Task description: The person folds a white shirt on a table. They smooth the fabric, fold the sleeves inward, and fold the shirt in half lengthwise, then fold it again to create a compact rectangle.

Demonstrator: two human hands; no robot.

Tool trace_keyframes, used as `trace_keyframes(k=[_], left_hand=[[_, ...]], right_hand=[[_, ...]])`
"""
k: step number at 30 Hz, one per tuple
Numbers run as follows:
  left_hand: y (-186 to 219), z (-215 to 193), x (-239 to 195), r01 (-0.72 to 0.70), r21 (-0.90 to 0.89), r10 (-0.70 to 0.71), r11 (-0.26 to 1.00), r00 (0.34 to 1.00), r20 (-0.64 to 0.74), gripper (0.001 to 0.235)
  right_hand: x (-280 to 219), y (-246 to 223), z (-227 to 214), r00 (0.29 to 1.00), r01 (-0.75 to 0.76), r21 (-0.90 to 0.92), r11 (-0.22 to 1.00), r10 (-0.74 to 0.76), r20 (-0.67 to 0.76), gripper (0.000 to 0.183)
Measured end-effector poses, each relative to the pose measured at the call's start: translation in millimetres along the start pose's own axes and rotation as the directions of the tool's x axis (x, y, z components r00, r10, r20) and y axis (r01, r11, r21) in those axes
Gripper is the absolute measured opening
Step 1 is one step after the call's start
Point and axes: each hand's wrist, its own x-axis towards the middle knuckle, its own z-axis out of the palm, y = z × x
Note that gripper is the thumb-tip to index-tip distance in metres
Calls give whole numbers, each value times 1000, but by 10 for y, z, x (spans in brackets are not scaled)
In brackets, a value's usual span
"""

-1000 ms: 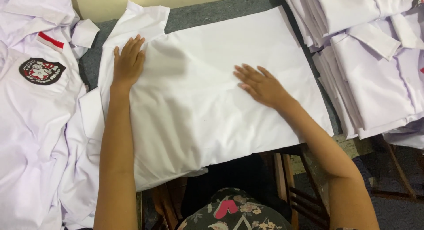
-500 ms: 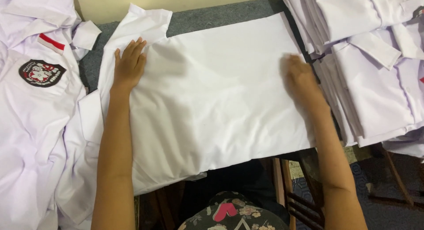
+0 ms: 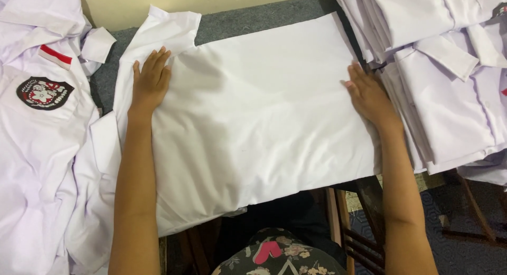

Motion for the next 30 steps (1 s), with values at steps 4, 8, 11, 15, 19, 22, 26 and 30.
trace_keyframes(k=[4,8,11,15,19,22,26,30], left_hand=[[4,-12,5,8,-8,-8,1000,1000,-7,53],[7,7,12,14,-15,-14,1000,1000,-2,53],[25,-29,1,-9,-13,8,1000,1000,-1,52],[-64,-64,-20,6,-157,-7,988,1000,-10,53],[-74,-105,-50,-60,-334,44,941,997,-57,51],[-142,-88,-29,-70,-337,50,939,996,-67,50],[-131,-94,-36,-66,-332,49,941,997,-60,50],[-147,-65,-2,-53,-287,37,956,997,-61,49]], right_hand=[[44,283,133,991,-130,91,987,131,-3,61],[2,91,251,891,77,-544,836,-303,-338,42],[28,-326,352,984,172,-201,964,-179,-18,50],[-86,-759,-7,984,18,-81,997,-3,180,66],[-159,-414,-141,993,-79,-48,996,83,81,64],[-147,-145,-38,988,-150,-71,986,151,14,72],[-110,-123,72,979,-203,-208,957,201,-30,69],[-324,-1032,-54,977,-115,-445,888,21,-211,58]])
